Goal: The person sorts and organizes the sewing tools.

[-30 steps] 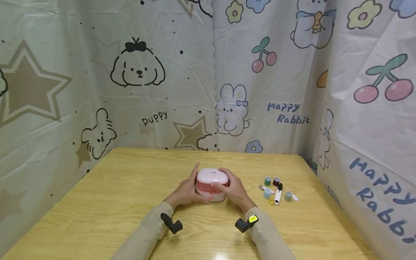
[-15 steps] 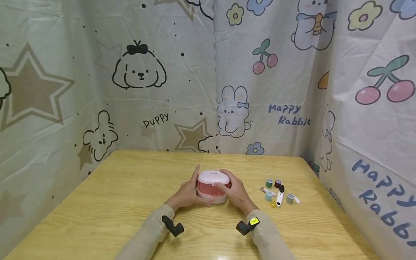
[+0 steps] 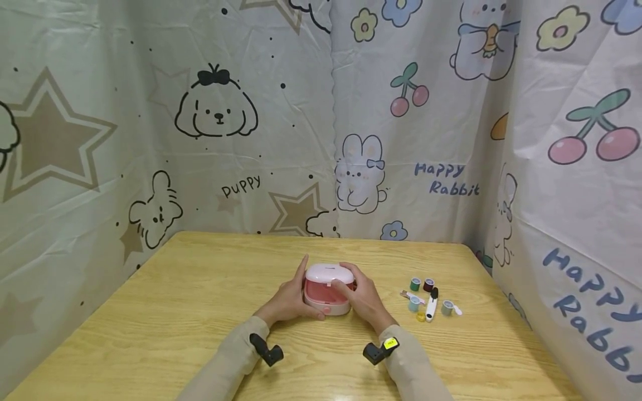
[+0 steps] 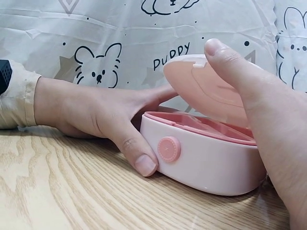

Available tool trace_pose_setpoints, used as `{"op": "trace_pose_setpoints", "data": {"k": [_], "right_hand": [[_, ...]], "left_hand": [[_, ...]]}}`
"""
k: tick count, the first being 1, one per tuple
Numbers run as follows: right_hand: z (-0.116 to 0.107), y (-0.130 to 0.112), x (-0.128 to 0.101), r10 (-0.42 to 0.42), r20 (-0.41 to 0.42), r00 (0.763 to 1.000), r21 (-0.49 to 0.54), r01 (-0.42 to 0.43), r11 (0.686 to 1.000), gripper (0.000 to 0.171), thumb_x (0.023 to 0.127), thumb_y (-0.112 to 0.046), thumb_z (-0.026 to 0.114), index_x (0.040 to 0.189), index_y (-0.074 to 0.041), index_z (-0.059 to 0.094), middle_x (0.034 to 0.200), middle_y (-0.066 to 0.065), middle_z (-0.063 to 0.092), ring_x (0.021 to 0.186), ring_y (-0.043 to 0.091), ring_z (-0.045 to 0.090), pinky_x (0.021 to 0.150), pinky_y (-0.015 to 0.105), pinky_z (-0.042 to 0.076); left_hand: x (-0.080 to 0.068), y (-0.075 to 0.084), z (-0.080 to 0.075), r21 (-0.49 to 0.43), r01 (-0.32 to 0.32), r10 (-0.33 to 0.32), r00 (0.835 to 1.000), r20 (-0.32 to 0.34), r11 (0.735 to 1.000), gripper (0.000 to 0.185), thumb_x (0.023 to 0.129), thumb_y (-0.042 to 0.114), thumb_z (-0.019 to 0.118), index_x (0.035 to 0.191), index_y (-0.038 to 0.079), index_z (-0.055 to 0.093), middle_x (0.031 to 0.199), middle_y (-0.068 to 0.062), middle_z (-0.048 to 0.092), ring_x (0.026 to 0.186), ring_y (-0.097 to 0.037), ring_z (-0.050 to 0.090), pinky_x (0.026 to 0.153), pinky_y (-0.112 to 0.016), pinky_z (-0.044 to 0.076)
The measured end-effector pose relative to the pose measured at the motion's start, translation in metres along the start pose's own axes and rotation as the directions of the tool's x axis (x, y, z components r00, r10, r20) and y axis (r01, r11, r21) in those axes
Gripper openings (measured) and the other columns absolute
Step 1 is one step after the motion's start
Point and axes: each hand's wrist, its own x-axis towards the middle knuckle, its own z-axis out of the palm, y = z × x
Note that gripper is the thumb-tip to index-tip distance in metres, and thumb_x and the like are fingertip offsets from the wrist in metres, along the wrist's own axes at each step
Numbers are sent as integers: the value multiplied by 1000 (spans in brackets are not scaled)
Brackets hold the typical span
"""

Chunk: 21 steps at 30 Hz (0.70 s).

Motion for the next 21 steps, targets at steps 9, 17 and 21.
{"op": "trace_pose_setpoints", "data": {"k": [9,17,21], "right_hand": [[1,-3,-3,21,-26,999,30,-20,999,60,102,-38,63,151,-7,47,133,14,63,109,23,61,95,39,49],[1,-2,0,39,-45,998,25,-37,999,59,104,-40,61,151,-9,47,134,16,62,114,28,62,96,43,50],[2,-3,3,38,-41,998,31,-36,999,55,106,-38,59,150,-8,47,136,19,61,120,33,61,100,47,49]], "left_hand": [[0,0,1,14,-9,9,1000,2,1000,151,64,51,98,167,24,-9,161,-6,41,139,-33,46,118,-61,20],[0,-1,1,10,-15,15,1000,-4,1000,152,63,52,98,167,22,-9,160,-9,43,138,-34,47,117,-62,23],[0,0,-1,10,-13,13,1000,-6,1000,152,63,53,98,167,22,-8,160,-9,42,139,-34,46,117,-62,22]]}}
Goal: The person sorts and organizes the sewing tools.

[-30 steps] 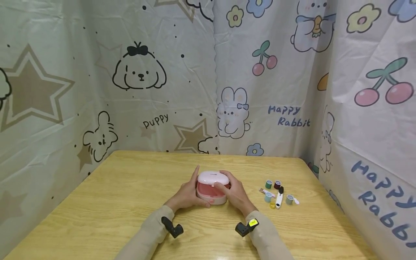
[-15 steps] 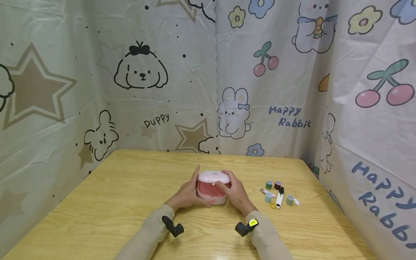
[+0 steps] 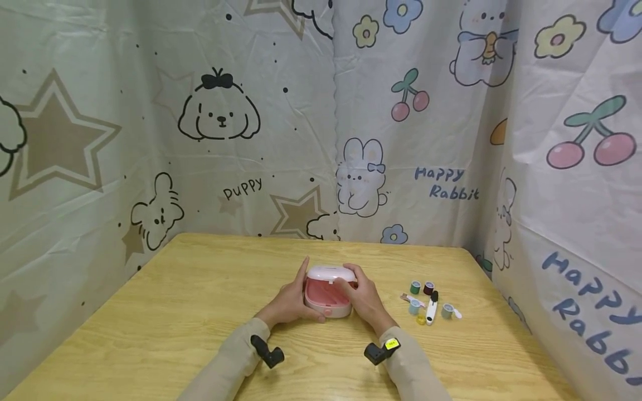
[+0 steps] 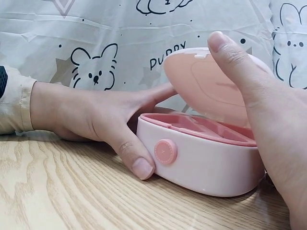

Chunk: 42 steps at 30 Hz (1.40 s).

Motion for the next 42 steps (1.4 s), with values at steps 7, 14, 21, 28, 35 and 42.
{"op": "trace_pose_setpoints", "data": {"k": [7,14,21,28,35,42], "right_hand": [[-2,-3,2,7,1,1000,29,-7,1000,54,107,-32,58,152,-6,46,147,23,53,130,45,54,107,55,44],[0,-4,-1,19,6,1000,49,-20,999,52,106,-32,59,150,-7,49,147,23,53,128,45,56,104,53,47],[-2,-4,-1,32,-14,999,30,-32,999,52,105,-38,60,148,-10,51,146,23,54,127,45,57,103,52,49],[-1,-6,3,51,-30,998,37,-50,998,54,104,-41,62,147,-9,54,147,22,53,127,42,57,103,52,48],[-1,-4,6,59,-48,997,45,-57,997,55,104,-43,62,146,-7,55,142,19,57,127,36,57,104,51,47],[1,-6,8,92,-67,993,55,-89,995,56,103,-49,61,142,-9,56,143,18,56,129,36,54,106,52,45]], "left_hand": [[0,2,-1,-2,-12,12,1000,-20,1000,152,62,53,99,167,22,-7,159,-9,44,138,-33,47,117,-62,25],[-4,1,1,-10,-14,14,1000,-23,1000,153,61,52,100,167,20,-5,159,-12,43,138,-35,47,116,-62,25],[-2,-2,4,6,-16,16,1000,-18,1000,154,61,55,98,167,24,-9,159,-9,44,136,-32,49,114,-58,33],[-1,-1,1,10,-17,17,1000,-16,1000,152,62,55,98,167,20,-6,159,-9,43,136,-33,49,114,-59,32],[-1,-1,2,18,-9,9,1000,-11,1000,152,62,56,98,167,23,-8,160,-10,42,138,-34,48,114,-58,32],[-1,-2,3,11,0,0,1000,-7,1000,153,61,56,98,167,26,-8,161,-6,41,138,-30,48,114,-56,34]]}}
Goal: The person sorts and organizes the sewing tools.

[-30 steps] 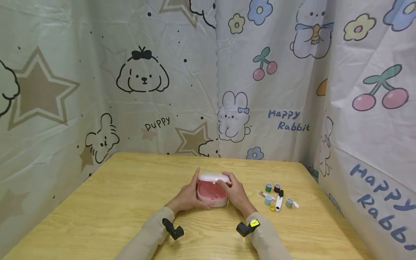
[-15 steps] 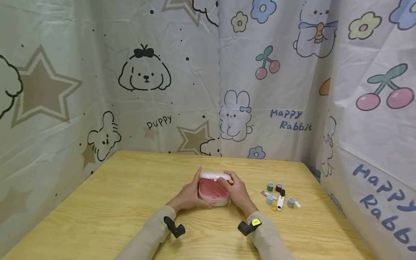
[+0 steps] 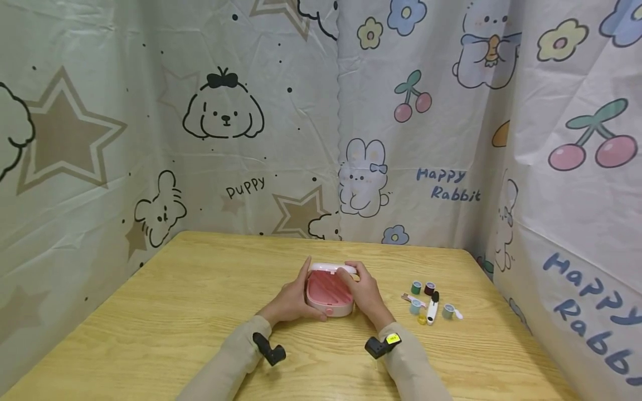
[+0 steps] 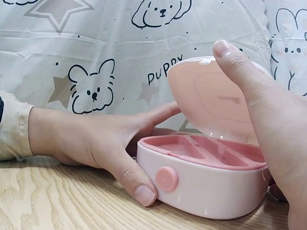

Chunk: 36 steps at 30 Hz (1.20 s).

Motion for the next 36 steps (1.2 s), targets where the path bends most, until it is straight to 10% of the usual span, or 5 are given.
{"op": "trace_pose_setpoints", "data": {"k": [20,36], "right_hand": [[-6,-14,11,161,-23,987,-12,-161,987,66,97,-72,52,116,-9,57,119,14,64,112,31,57,99,46,43],[-4,-16,20,220,-18,975,36,-219,975,88,91,-82,49,133,-6,60,135,19,62,132,36,51,116,55,31]], "left_hand": [[2,2,1,-6,-2,2,1000,11,1000,151,62,55,98,167,20,-5,162,-6,39,142,-32,44,116,-60,28],[1,-1,2,-24,-7,7,1000,-4,1000,154,61,54,99,167,27,-9,162,-4,41,140,-28,46,114,-52,35]]}}
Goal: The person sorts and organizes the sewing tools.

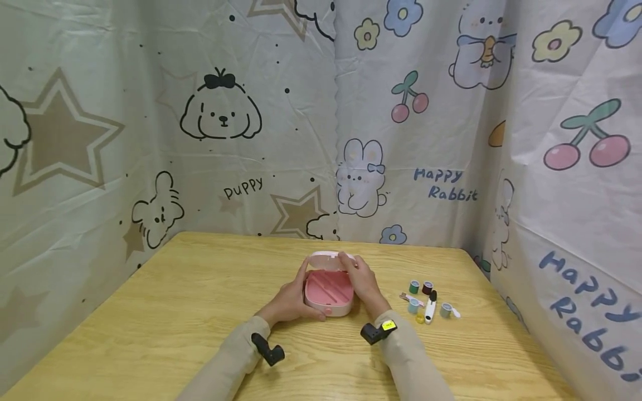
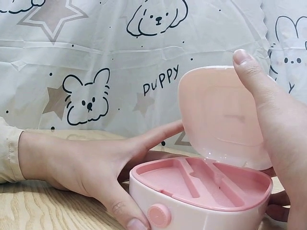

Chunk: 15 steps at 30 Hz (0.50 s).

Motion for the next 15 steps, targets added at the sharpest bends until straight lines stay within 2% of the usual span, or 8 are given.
{"op": "trace_pose_setpoints", "data": {"k": [9,12,15], "right_hand": [[2,-2,2,14,-5,1000,-7,-14,1000,93,91,-84,45,141,-6,58,136,19,61,134,36,49,117,56,28],[2,-3,3,10,4,1000,-19,-10,1000,96,91,-84,43,144,-5,55,139,20,59,135,37,48,117,58,28],[2,-4,4,4,16,1000,1,-4,1000,96,92,-84,41,144,-4,55,137,21,59,133,37,50,115,57,33]], "left_hand": [[1,-4,0,-8,-4,4,1000,0,1000,155,59,55,99,167,21,-8,163,-5,39,142,-28,43,115,-54,33],[0,-2,-1,-5,-10,10,1000,-1,1000,155,60,55,99,167,24,-9,163,-6,39,142,-29,44,115,-54,33],[-2,1,-3,-8,-13,13,1000,-2,1000,154,60,55,98,166,29,-11,162,-6,39,141,-29,45,115,-53,34]]}}
